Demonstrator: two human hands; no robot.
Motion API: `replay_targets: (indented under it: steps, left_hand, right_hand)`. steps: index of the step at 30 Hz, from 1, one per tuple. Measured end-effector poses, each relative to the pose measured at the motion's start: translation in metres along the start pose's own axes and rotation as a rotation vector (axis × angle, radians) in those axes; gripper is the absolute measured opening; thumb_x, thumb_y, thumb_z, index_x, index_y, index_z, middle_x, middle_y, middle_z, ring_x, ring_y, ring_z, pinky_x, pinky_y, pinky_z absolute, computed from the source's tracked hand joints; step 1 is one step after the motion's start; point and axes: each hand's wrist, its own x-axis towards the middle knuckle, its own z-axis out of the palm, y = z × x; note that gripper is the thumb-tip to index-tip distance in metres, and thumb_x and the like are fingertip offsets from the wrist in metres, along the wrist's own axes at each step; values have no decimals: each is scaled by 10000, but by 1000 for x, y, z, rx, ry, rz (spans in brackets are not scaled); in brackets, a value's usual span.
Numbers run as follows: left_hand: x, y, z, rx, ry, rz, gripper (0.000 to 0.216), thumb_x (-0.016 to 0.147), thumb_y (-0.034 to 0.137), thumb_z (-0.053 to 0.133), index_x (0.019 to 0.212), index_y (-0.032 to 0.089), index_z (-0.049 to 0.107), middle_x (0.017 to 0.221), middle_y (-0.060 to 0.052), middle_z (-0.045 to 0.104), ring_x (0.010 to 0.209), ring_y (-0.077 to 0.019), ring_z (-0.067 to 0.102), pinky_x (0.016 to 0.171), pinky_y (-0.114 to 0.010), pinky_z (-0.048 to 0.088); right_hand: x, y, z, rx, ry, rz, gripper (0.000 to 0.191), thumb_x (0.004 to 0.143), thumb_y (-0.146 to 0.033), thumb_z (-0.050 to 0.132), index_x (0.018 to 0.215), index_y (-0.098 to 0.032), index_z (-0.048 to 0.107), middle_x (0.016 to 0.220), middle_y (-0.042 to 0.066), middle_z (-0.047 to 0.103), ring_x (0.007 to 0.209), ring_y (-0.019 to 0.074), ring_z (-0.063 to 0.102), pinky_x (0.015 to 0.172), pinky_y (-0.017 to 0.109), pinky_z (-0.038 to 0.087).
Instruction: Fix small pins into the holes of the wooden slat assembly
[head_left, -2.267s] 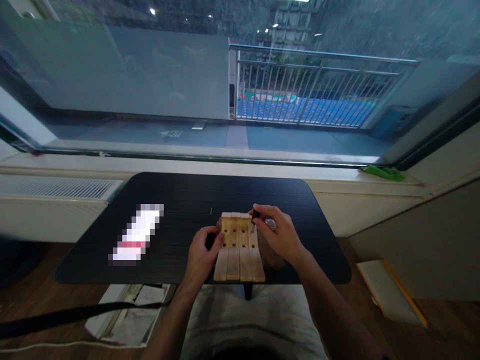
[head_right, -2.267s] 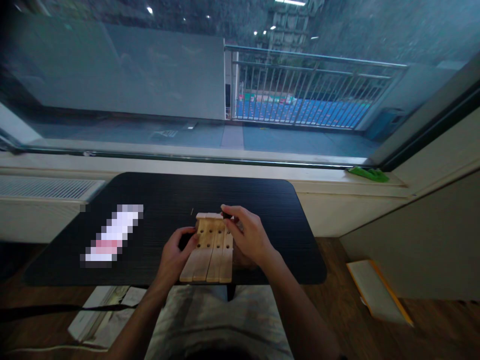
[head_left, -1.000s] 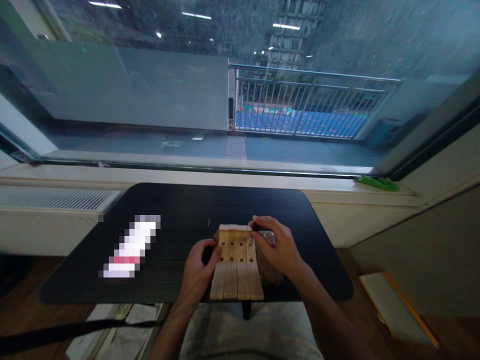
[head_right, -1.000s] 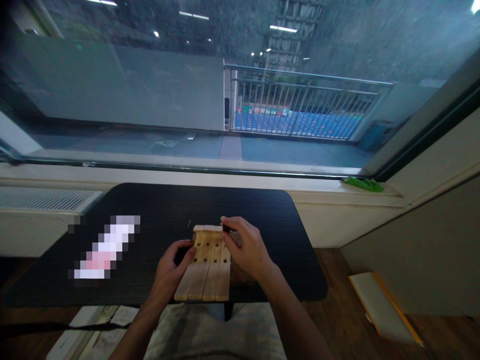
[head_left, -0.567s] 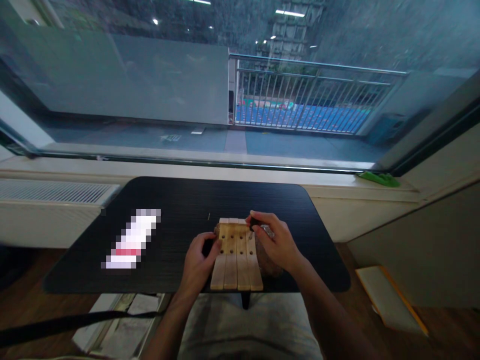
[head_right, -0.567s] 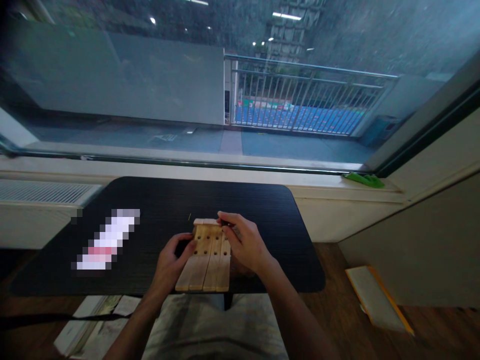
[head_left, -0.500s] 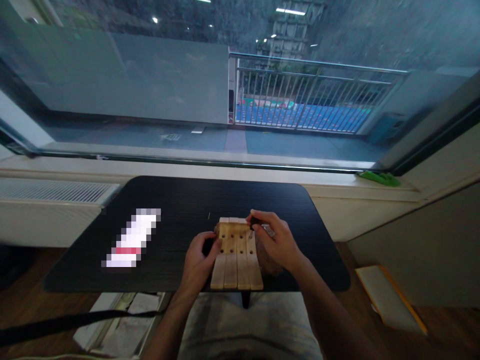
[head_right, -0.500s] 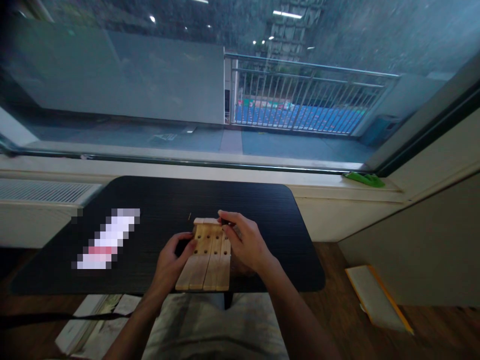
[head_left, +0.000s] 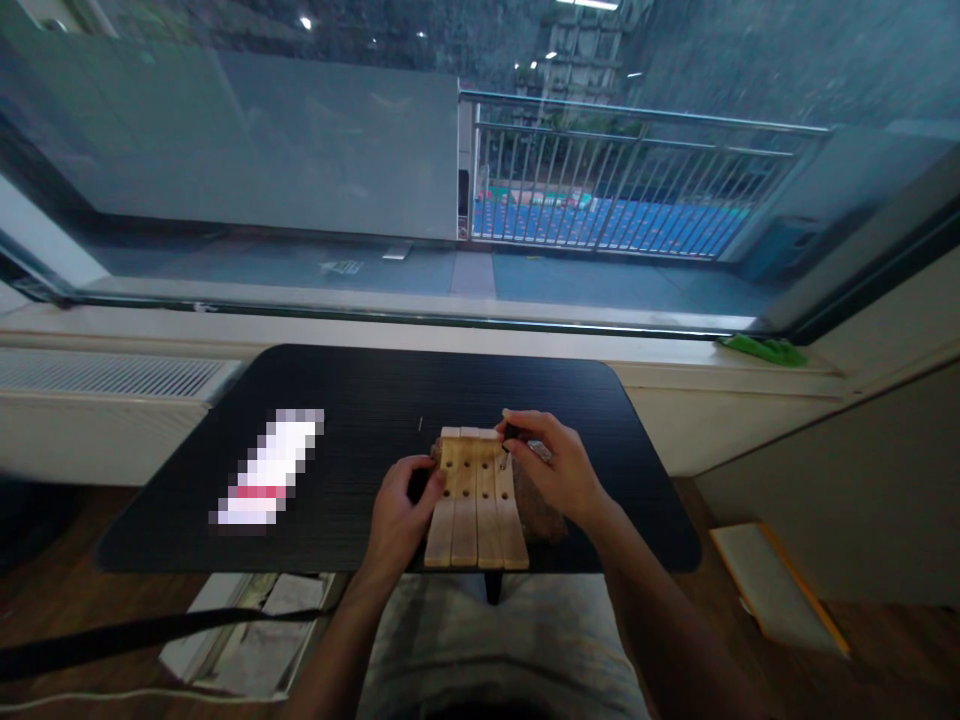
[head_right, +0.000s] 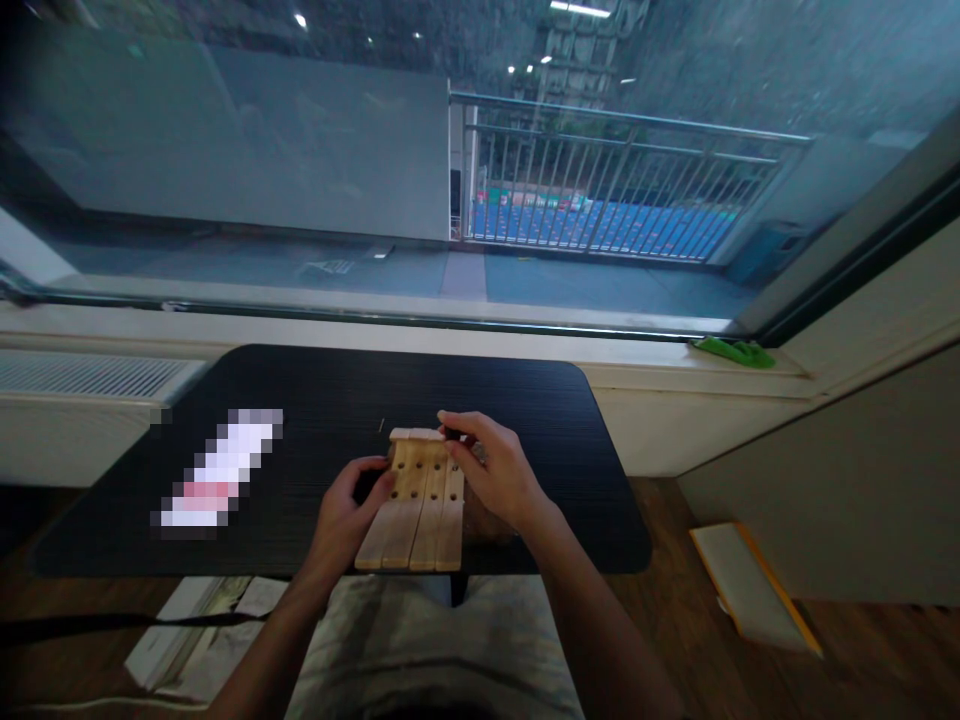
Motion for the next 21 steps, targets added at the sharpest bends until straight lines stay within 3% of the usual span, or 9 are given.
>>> replay_targets:
  steps: [21]
  left_hand:
    - [0, -1, 1, -6, -12, -13, 355, 819, 517, 605, 967, 205, 686, 1026, -98, 727, 1014, -291, 658, 957, -447, 501]
  right_hand:
    - [0, 3, -2, -33, 40, -52, 338, 879, -136, 672, 1181, -278, 722, 972, 28, 773, 815, 158, 710, 747, 308, 592]
